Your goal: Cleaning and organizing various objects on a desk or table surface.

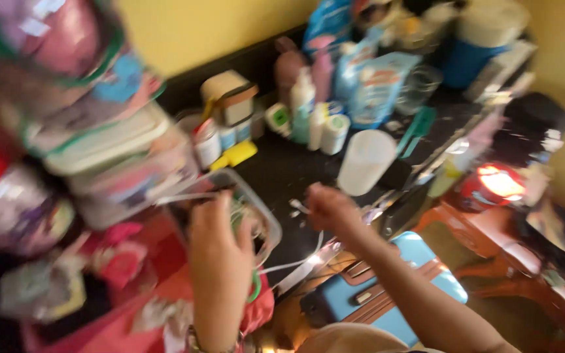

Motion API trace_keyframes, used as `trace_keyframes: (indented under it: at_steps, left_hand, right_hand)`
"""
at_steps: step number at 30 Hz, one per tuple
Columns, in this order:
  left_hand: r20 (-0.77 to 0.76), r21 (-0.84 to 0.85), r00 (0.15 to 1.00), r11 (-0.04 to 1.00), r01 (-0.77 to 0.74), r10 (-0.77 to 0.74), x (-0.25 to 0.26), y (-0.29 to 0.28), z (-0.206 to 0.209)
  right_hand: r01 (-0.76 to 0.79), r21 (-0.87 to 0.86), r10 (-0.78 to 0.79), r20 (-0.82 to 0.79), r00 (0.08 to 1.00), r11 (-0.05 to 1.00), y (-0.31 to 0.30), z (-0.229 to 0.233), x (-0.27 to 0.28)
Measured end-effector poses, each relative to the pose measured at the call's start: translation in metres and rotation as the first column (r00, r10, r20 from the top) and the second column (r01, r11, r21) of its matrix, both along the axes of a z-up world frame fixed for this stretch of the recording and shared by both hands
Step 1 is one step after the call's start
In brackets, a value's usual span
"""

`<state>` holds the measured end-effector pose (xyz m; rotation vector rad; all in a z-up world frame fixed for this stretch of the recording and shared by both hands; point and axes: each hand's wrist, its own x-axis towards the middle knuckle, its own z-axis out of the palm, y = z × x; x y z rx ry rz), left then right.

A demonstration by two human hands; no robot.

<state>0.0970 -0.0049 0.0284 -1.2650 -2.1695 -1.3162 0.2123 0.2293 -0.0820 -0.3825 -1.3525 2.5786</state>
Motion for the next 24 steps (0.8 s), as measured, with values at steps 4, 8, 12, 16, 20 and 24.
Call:
trace_keyframes:
  at_steps: [4,8,12,16,20,24]
  left_hand:
    - [0.054,-0.19,0.927,0.916,-0.354,0.37,-0.03,-0.053,-0.029]
    - [0.257,-0.383,0.888,0.884,-0.27,0.382,-0.031,-0.06,-0.032]
    - [0.189,-0.435,0.954,0.891,-0.131,0.233,0.013,-0.033,-0.015]
    - [0.061,-0.529,0.981,0.84,-0.124,0.183,0.019,-0.025,-0.025]
    - [0.026,-0.468,0.965,0.857,-0.218,0.26,-0.011,-0.034,-0.01]
    - [-0.047,-0.341,0.965,0.904,-0.259,0.259,-0.03,-0.039,0.015]
  right_hand:
    - [0.118,0.545,-0.207,0.104,0.973,0.83,-0.007,0.02,-0.001]
    - [0.039,0.765,-0.225,0.139,0.964,0.643,-0.027,0.02,-0.011]
    - [-0.259,0.792,-0.127,0.388,0.913,0.553,-0.055,0.041,-0.021]
    - [-0.273,0.572,0.088,0.33,0.94,0.773,-0.057,0.044,-0.031]
    - [-0.216,0.632,-0.014,0.337,0.941,0.744,-0.051,0.046,-0.037]
    - [-0.058,0.816,-0.142,0.169,0.975,0.575,-0.051,0.045,-0.043]
